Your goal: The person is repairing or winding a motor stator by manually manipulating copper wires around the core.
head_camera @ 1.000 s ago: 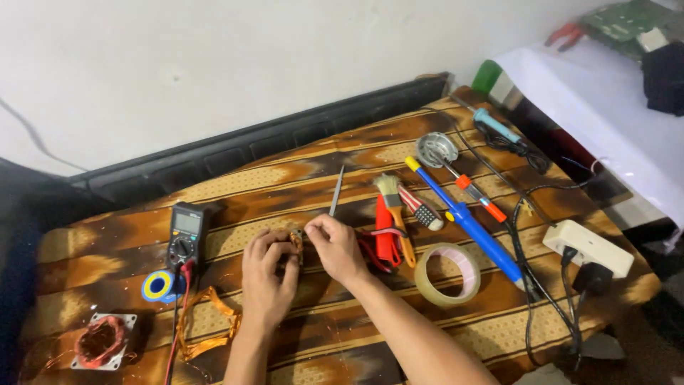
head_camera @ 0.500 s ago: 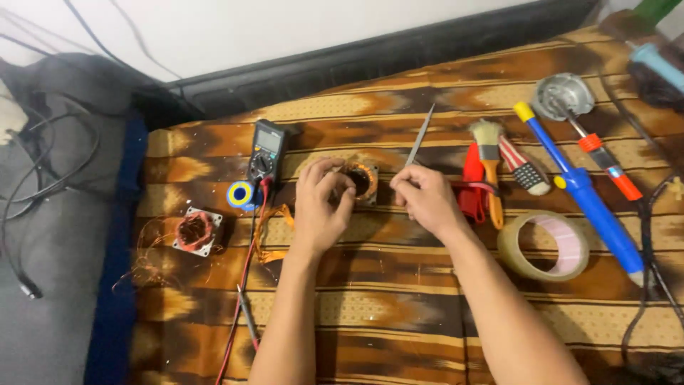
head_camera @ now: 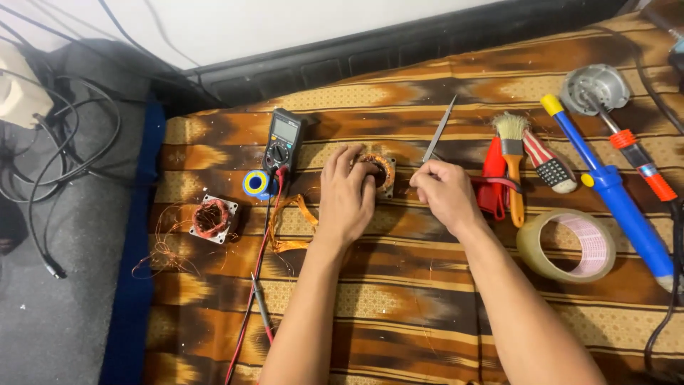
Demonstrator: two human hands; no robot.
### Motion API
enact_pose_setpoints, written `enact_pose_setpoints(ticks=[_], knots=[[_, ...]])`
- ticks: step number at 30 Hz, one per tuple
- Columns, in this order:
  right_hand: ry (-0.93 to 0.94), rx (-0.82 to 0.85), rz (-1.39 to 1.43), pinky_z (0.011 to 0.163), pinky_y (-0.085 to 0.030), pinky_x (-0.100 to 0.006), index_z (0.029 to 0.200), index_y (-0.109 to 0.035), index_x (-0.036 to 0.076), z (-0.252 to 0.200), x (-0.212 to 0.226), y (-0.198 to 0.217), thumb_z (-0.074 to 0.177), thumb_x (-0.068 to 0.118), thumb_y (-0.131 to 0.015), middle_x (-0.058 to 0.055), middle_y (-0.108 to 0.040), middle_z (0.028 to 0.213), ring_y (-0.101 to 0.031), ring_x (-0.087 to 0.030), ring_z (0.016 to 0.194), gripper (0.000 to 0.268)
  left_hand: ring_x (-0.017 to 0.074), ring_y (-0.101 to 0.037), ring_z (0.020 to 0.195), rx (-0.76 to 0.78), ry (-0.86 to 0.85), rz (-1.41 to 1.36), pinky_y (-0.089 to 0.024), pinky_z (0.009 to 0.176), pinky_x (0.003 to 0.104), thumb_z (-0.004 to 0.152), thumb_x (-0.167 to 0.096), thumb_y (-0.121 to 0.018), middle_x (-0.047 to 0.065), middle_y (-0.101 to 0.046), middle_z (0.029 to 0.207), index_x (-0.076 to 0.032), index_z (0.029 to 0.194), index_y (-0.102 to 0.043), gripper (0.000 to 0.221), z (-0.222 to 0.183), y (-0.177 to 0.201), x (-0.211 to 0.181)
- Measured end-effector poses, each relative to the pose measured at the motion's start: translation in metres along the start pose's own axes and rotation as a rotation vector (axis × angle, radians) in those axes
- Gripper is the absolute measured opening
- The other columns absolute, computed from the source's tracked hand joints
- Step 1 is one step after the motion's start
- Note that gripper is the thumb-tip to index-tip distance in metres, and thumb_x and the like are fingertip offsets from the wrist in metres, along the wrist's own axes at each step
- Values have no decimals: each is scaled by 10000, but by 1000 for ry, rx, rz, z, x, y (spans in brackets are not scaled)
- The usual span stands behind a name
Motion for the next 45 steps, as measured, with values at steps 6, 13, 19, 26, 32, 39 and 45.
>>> enact_pose_setpoints(ticks=[6, 13, 19, 26, 32, 39, 45], knots=[[13, 8, 128, 425, -370, -239, 703, -705, 113, -7, 18, 1, 808, 228, -644, -32, -546, 485, -503, -132, 388, 167, 373, -431, 1418, 45, 32, 1, -355, 1161, 547, 958, -198, -537, 131, -565, 1404, -144, 1075, -716, 221, 0, -12, 5], [98, 0, 102, 418, -377, -261, 719, -709, 62, -3, 23, 0, 809, 176, -615, -67, -546, 481, -526, -160, 379, 173, 380, -415, 1433, 51, 41, -17, -351, 1169, 557, 950, -194, -525, 131, -551, 1425, -149, 1087, -713, 236, 3, -10, 4], [-32, 61, 12, 431, -404, -294, 702, -732, 86, -8, 30, -2, 800, 178, -618, -81, -588, 468, -549, -197, 369, 176, 379, -392, 1450, 100, 100, -34, -327, 1174, 560, 967, -225, -515, 145, -550, 1436, -138, 1047, -737, 251, 4, -13, 7], [-78, 123, -38, 487, -451, -295, 801, -758, 99, -18, 35, -7, 878, 203, -632, -88, -658, 574, -562, -188, 432, 180, 383, -407, 1439, 109, 143, -100, -335, 1162, 578, 927, -277, -582, 124, -552, 1435, -148, 982, -751, 220, 3, -17, 15], [-21, 111, -68, 542, -478, -298, 847, -772, 117, -17, 36, -6, 899, 175, -640, -66, -672, 597, -579, -175, 500, 154, 395, -434, 1419, 54, 173, -183, -354, 1148, 586, 907, -263, -637, 128, -575, 1411, -136, 946, -760, 181, 3, -16, 19], [143, 89, -157, 640, -527, -346, 860, -768, 92, -23, 56, -10, 930, 138, -650, -82, -702, 609, -632, -221, 585, 145, 378, -474, 1397, 3, 262, -279, -356, 1157, 571, 860, -283, -722, 81, -611, 1385, -166, 884, -750, 124, 1, -25, 35], [199, 71, -156, 710, -538, -341, 873, -783, 124, -27, 59, -8, 932, 143, -672, -63, -715, 620, -657, -203, 648, 127, 343, -485, 1392, -16, 301, -293, -353, 1160, 552, 837, -286, -754, 52, -628, 1355, -188, 857, -754, 100, 1, -23, 36]])
Point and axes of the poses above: each hand's wrist, its own z-axis towards the middle knuckle, its own y-axis out of the back of the hand, x = y × z, the point moved 10 cm from there along z, towards the middle knuckle
